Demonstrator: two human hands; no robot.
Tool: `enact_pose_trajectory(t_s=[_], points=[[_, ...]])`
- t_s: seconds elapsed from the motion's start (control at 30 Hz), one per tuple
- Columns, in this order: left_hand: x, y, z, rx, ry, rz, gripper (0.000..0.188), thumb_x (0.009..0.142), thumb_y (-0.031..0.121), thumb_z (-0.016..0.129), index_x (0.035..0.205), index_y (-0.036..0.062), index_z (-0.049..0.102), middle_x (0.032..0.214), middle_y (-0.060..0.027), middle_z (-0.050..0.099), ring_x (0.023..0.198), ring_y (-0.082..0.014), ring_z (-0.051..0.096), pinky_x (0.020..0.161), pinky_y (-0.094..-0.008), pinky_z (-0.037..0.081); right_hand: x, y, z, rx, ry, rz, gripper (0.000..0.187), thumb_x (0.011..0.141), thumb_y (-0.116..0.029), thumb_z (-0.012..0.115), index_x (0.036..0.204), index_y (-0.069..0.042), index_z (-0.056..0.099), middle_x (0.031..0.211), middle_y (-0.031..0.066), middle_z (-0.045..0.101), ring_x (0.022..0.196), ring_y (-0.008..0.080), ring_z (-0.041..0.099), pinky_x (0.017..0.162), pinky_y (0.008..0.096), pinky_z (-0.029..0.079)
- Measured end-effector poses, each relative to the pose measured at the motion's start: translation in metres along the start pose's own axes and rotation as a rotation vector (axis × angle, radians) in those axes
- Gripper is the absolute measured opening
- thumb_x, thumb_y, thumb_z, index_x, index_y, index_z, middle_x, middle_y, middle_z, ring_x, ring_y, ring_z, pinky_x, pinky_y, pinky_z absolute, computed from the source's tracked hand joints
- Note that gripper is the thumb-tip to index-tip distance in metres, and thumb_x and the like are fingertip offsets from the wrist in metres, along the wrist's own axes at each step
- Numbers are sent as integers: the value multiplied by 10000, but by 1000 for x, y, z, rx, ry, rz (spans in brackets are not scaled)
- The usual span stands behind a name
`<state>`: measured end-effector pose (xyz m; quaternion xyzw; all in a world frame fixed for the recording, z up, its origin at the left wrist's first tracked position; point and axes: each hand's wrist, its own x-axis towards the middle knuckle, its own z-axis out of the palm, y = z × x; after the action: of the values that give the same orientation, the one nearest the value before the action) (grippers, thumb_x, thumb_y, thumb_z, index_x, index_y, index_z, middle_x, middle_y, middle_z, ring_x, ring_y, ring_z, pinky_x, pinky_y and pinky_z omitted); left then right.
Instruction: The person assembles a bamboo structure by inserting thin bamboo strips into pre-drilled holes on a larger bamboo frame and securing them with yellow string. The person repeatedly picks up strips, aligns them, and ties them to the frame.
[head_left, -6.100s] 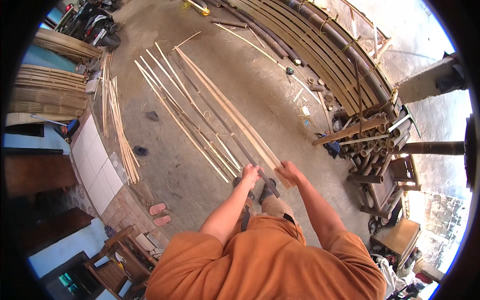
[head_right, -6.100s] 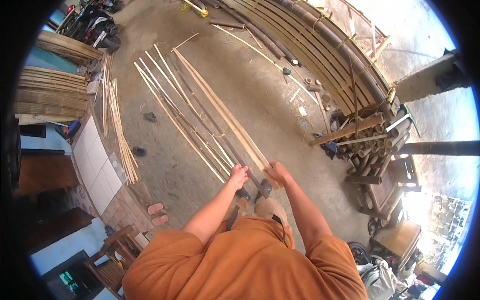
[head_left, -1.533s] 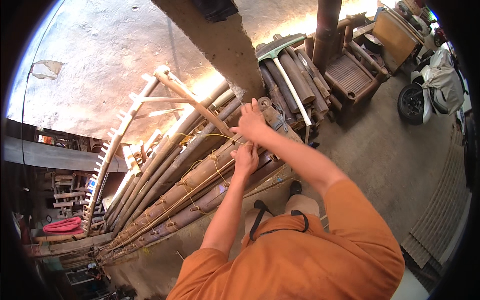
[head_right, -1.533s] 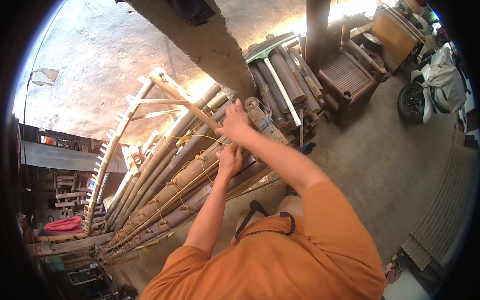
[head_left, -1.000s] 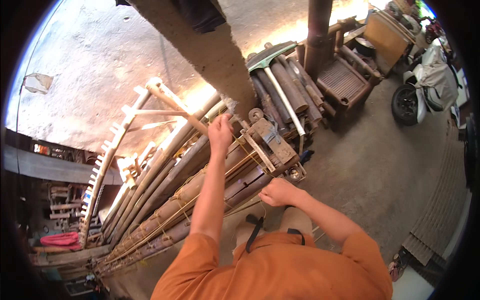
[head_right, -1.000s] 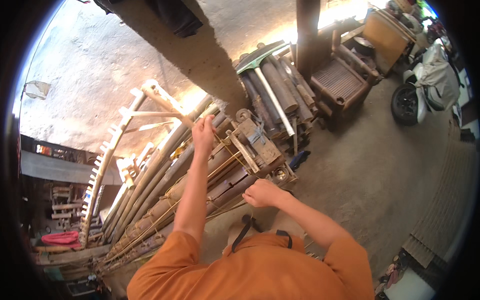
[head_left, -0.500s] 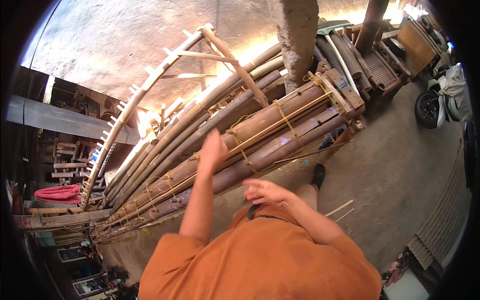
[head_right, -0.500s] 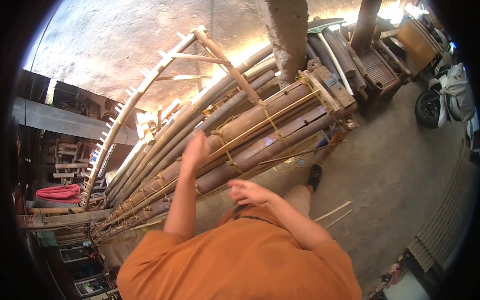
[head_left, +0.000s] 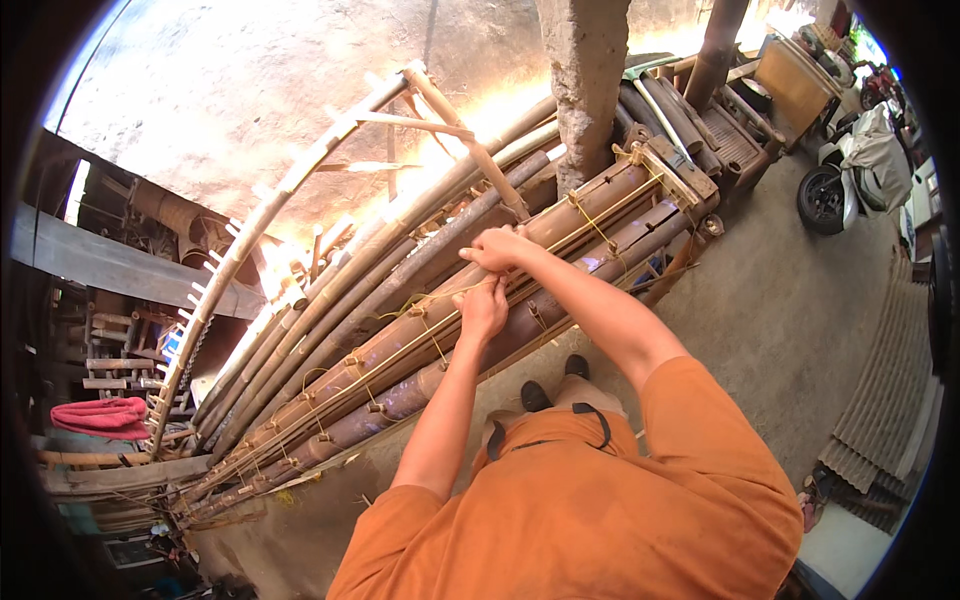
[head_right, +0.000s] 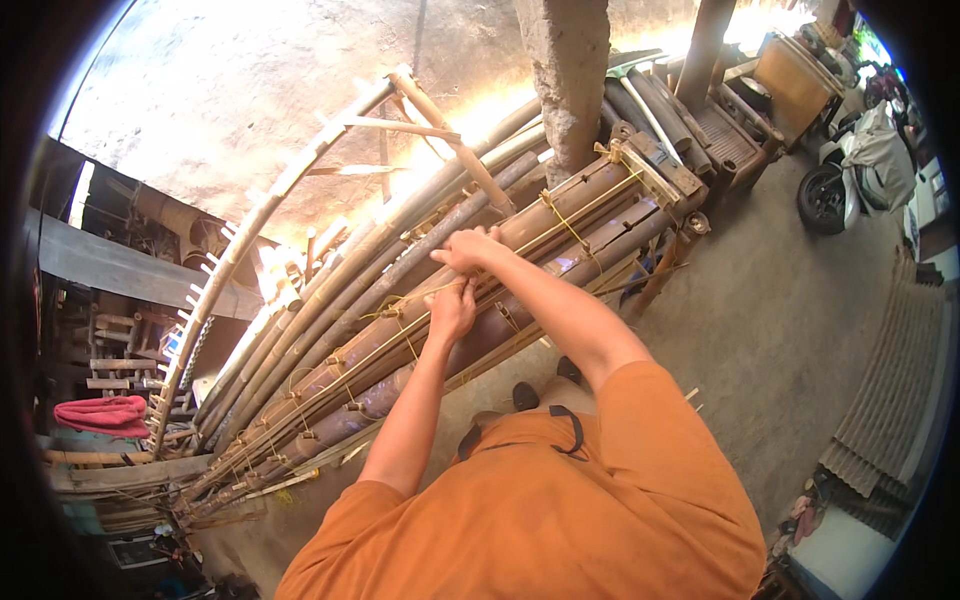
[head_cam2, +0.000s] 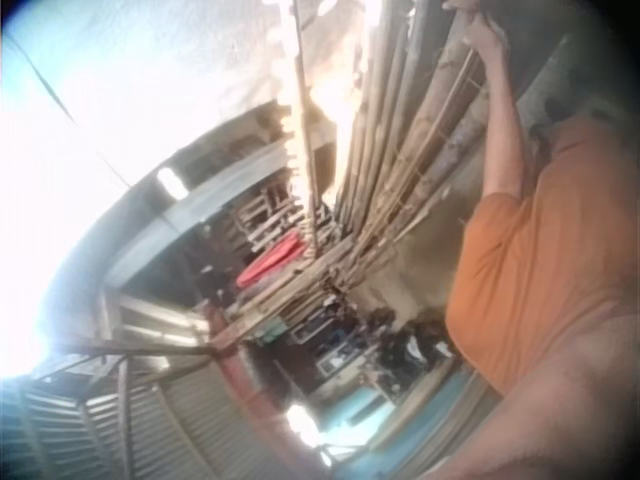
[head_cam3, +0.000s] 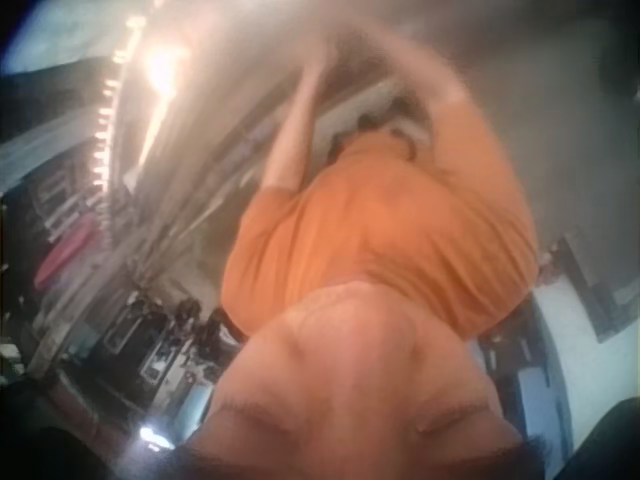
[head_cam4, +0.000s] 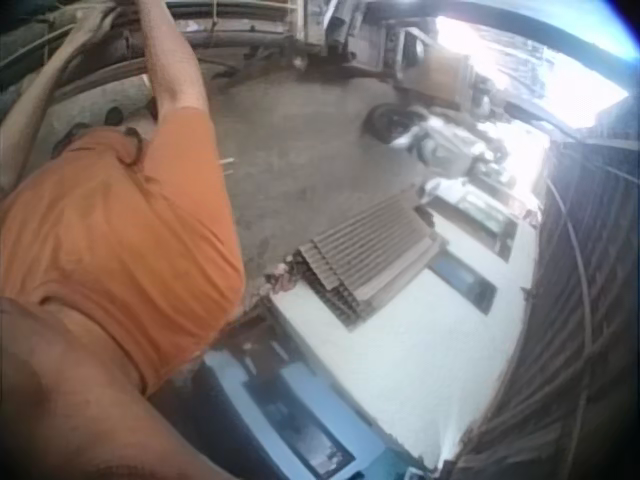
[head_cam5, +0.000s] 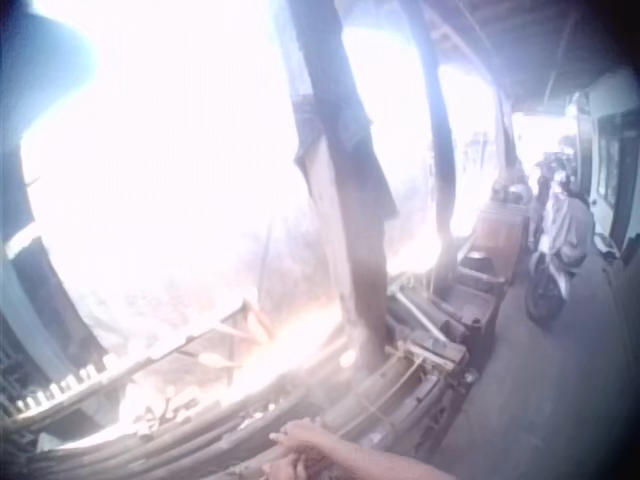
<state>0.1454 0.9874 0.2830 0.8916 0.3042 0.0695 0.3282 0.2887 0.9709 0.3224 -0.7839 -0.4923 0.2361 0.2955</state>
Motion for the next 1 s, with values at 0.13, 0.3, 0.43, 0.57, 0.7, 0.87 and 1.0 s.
enact_pose_trajectory(t_s=[0.13, 0.3, 0.43, 0.57, 0.7, 0.87, 1.0], points=[[-1, -10, 3, 90, 30, -63, 312, 1031, 341, 468, 1117, 152, 700, 1029, -180, 718, 1020, -390, 651, 992, -614, 286, -59, -29, -48, 870, -199, -335, 429, 1021, -318, 521, 708, -27, 562, 656, 34, 577, 623, 160, 524, 645, 354, 465], [9, -4, 9, -105, 120, 39, 276, 1022, 275, 500, 1029, 98, 711, 869, -141, 717, 816, -257, 682, 846, -460, 437, -180, 54, 75, 131, -87, -398, 421, 945, -311, 546, 645, -32, 641, 672, 225, 621, 672, 439, 623, 650, 507, 496], [88, 21, -27, -616, 141, 66, 314, 1042, 235, 505, 952, 2, 695, 678, -18, 624, 589, -79, 510, 563, -273, 412, -180, 27, 62, 242, -197, -148, 381, 935, -289, 546, 686, -20, 649, 692, 211, 638, 703, 426, 629, 687, 499, 506], [139, -84, 12, -156, 227, -13, 366, 1013, 317, 531, 1063, -16, 674, 804, -168, 695, 721, -296, 650, 667, -422, 492, -186, -1, 67, 123, -180, -267, 356, 936, -293, 546, 727, -32, 669, 720, 211, 652, 719, 434, 629, 711, 504, 506], [119, -74, -16, 13, 111, 28, 424, 994, 366, 508, 1119, -16, 644, 983, -266, 688, 996, -454, 641, 876, -532, 489, -203, -47, 130, 780, -640, -149, 409, 1022, -371, 508, 1205, -30, 640, 1067, 154, 692, 1011, 269, 651, 893, 394, 504], [5, -117, -109, 158, 91, -46, 411, 980, 331, 542, 1201, -10, 603, 1121, -285, 661, 1051, -473, 623, 905, -519, 486, -195, -74, 221, 1652, -153, 686, 411, 1013, -417, 534, 1329, -155, 554, 1124, 41, 636, 971, 130, 605, 814, 299, 491], [-80, -148, -111, 218, -130, 92, 316, 933, 289, 610, 1136, 47, 614, 1147, -248, 661, 1109, -405, 625, 908, -495, 467, -131, -128, 197, 1535, 870, 203, 230, 1010, -198, 462, 812, -115, 544, 749, 26, 569, 808, 135, 586, 801, 284, 463]])
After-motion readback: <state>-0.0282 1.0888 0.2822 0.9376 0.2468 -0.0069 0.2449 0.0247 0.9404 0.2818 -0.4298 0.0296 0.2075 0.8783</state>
